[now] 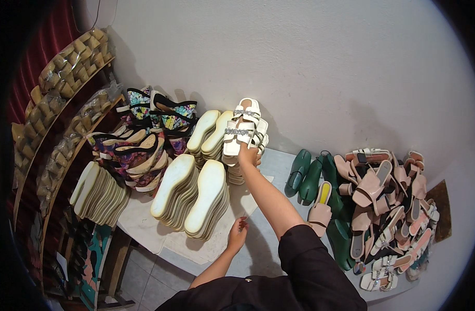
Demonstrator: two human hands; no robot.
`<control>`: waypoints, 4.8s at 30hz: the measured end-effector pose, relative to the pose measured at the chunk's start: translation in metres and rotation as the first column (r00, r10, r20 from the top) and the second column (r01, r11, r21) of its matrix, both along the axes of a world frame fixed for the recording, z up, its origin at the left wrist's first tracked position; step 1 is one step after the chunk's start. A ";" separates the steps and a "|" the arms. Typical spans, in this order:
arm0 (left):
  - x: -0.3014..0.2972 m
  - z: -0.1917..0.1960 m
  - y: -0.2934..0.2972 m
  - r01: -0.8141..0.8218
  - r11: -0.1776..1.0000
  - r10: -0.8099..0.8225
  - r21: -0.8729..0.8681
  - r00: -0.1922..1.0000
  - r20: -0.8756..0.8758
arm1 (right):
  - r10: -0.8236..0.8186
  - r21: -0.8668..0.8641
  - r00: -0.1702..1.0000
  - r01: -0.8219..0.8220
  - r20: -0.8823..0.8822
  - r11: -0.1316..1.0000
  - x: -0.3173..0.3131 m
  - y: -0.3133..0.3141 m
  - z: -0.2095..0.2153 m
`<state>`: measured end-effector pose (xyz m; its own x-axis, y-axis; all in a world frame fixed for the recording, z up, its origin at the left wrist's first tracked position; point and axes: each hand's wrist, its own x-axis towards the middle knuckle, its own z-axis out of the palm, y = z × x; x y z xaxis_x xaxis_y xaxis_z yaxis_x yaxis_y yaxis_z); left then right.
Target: Organizing and sorting various sandals and shoe components on a table.
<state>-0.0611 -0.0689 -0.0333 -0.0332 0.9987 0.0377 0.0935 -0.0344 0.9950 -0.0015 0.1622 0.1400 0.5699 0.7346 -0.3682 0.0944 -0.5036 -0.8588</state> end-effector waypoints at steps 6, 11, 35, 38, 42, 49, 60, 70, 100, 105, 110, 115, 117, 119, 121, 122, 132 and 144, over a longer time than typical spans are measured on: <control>-0.005 0.008 -0.007 0.044 0.998 -0.044 -0.038 0.999 -0.006 | 0.064 0.128 0.995 -0.054 -0.080 0.990 -0.004 -0.017 -0.002; 0.000 0.012 -0.007 0.071 0.997 -0.071 -0.027 0.997 0.001 | 0.101 0.193 0.969 -0.057 -0.224 0.979 0.009 -0.038 -0.004; 0.222 0.066 -0.105 0.406 0.872 -0.377 0.274 0.914 -0.153 | -0.026 0.619 0.974 0.163 -0.223 0.768 0.377 -0.399 -0.016; 0.260 0.070 -0.118 0.397 0.874 -0.378 0.280 0.918 -0.124 | -0.089 0.620 0.979 0.186 -0.184 0.762 0.421 -0.414 -0.007; 0.302 0.079 -0.123 0.324 0.903 -0.298 0.283 0.946 -0.129 | -0.114 0.653 0.986 0.005 0.124 0.758 0.483 -0.409 0.000; 0.323 0.080 -0.128 0.106 0.952 -0.097 0.287 0.994 -0.044 | 0.079 0.575 0.860 -0.402 0.504 0.713 0.542 -0.307 0.059; 0.260 0.053 -0.150 -0.172 0.975 0.169 0.138 0.985 0.034 | 0.224 -0.126 0.507 -0.221 0.832 0.967 0.599 -0.123 0.065; 0.215 0.056 -0.138 -0.214 0.977 0.207 0.023 0.965 0.163 | -0.436 0.407 0.107 -0.603 0.894 0.686 0.563 -0.186 0.109; 0.097 0.053 -0.118 0.061 0.937 0.161 -0.343 0.796 0.583 | 0.355 0.118 0.155 -0.985 0.922 0.123 0.210 -0.426 -0.104; 0.063 0.034 -0.113 -0.043 0.902 0.127 -0.430 0.978 0.167 | 0.394 0.196 0.247 -0.967 0.885 0.165 0.197 -0.422 -0.099; 0.072 0.041 -0.112 -0.368 0.914 0.390 0.172 0.679 -0.622 | 0.354 0.208 0.373 -0.881 0.857 0.425 0.232 -0.413 -0.097; 0.118 0.070 -0.113 -0.113 0.939 0.296 0.326 0.748 -0.594 | 0.230 0.238 0.476 -0.732 0.849 0.638 0.278 -0.422 -0.091; 0.149 0.081 -0.114 0.003 0.930 0.247 0.368 0.737 -0.629 | 0.166 0.260 0.509 -0.662 0.845 0.703 0.300 -0.428 -0.083; 0.181 0.086 -0.114 0.066 0.921 0.185 0.385 0.794 -0.579 | 0.075 0.294 0.543 -0.559 0.836 0.776 0.325 -0.434 -0.075; 0.219 0.095 -0.118 0.151 0.905 0.114 0.398 0.814 -0.569 | 0.003 0.331 0.560 -0.494 0.829 0.804 0.357 -0.442 -0.069; 0.238 0.099 -0.120 0.183 0.899 0.088 0.398 0.815 -0.573 | -0.045 0.339 0.558 -0.436 0.829 0.834 0.373 -0.448 -0.063; 0.364 0.101 -0.152 0.368 0.815 -0.096 0.447 0.848 -0.521 | -0.349 0.449 0.363 -0.243 0.864 0.860 0.538 -0.449 -0.004; 0.354 0.097 -0.148 0.218 0.876 0.040 0.431 0.856 -0.515 | -0.224 0.271 0.289 -0.133 0.931 0.953 0.680 -0.259 0.099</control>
